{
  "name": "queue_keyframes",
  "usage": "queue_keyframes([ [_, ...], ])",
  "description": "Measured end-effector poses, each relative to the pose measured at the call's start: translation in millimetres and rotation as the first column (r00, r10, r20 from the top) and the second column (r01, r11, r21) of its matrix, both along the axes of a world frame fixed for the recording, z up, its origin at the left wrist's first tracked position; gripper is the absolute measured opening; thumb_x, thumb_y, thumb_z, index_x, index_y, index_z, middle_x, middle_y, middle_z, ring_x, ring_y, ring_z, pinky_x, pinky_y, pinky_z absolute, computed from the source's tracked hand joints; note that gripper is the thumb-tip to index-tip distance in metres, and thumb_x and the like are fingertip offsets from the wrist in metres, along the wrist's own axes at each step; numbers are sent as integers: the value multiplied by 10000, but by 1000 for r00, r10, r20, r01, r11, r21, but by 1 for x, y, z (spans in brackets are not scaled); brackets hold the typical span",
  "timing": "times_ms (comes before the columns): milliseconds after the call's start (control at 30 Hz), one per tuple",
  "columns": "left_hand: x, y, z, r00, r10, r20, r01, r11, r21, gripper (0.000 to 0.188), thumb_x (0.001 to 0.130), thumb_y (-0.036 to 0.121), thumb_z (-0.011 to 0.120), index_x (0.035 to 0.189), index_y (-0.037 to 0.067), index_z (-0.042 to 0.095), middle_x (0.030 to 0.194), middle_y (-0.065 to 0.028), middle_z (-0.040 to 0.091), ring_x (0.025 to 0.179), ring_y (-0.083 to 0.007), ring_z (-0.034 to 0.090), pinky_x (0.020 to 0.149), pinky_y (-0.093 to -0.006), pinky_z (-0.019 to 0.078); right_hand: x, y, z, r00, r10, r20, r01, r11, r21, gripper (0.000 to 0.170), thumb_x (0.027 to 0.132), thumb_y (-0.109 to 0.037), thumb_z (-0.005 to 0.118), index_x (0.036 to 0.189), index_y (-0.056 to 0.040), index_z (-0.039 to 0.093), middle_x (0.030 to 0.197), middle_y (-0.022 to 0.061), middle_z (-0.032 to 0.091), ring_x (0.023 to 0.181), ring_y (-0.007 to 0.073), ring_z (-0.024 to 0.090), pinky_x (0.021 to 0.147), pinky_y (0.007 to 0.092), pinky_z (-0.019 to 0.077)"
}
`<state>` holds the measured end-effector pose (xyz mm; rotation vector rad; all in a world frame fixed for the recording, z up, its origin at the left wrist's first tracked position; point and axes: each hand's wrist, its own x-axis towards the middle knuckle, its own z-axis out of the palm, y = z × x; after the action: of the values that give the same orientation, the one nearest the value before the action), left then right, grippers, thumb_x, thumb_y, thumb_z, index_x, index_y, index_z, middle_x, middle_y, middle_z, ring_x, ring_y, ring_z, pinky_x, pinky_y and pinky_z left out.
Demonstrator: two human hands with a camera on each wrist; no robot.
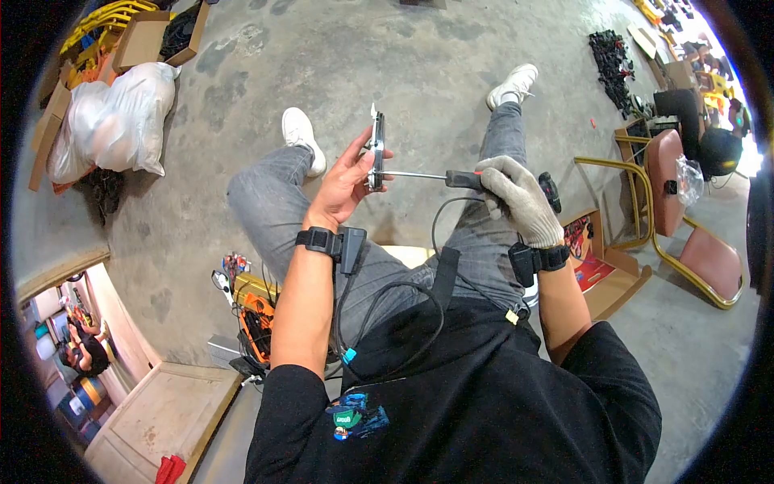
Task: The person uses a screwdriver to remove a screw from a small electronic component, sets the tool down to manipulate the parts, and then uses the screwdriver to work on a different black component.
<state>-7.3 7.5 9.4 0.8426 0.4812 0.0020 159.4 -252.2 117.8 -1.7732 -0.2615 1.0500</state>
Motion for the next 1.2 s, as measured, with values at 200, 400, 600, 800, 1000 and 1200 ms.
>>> queue_keyframes([
  [200,0,0,1,1000,-1,1,1,1000,-4,625,1031,299,595,1592,217,333,1315,-120,640,979,-226,703,807,-366,591,-4,2,-2,999,-13,42,13,1000,-9,342,992,-302,582,1140,1,637,713,-10,582,558,46,502,505,209,358],
  [400,1,0,0,1000,-3,-3,3,1000,-1,620,1033,289,590,1592,222,329,1320,-123,638,971,-221,712,803,-375,604,-1,0,1,1000,15,13,-15,999,-34,347,999,-330,586,1132,-14,641,772,3,615,547,37,506,459,201,344],
  [600,1,-1,0,1000,4,-11,-4,1000,2,622,1032,288,591,1592,226,327,1325,-132,636,971,-221,717,793,-388,615,0,-3,-4,1000,24,8,-24,1000,-18,366,1010,-360,592,1128,-17,640,804,10,630,550,31,509,459,190,354],
  [800,1,-2,-2,1000,12,-11,-11,1000,8,618,1032,285,592,1590,228,333,1317,-129,642,979,-214,717,795,-389,615,3,-8,-3,998,60,17,-61,998,6,373,970,-304,639,1152,21,628,857,39,628,655,74,559,588,237,460],
  [1000,1,-1,-2,1000,8,-17,-8,1000,9,608,1032,261,595,1586,234,346,1307,-122,650,986,-206,715,796,-389,614,2,-9,-7,995,61,76,-65,997,52,385,933,-253,667,1188,30,615,859,48,615,671,99,574,625,251,477],
  [1200,2,-2,-3,999,6,-43,-5,999,32,620,1024,250,611,1586,234,347,1289,-109,651,970,-196,709,792,-393,614,0,-5,-2,1000,-1,-29,3,999,47,334,975,-260,618,1178,5,621,828,26,601,614,74,529,562,208,413],
])
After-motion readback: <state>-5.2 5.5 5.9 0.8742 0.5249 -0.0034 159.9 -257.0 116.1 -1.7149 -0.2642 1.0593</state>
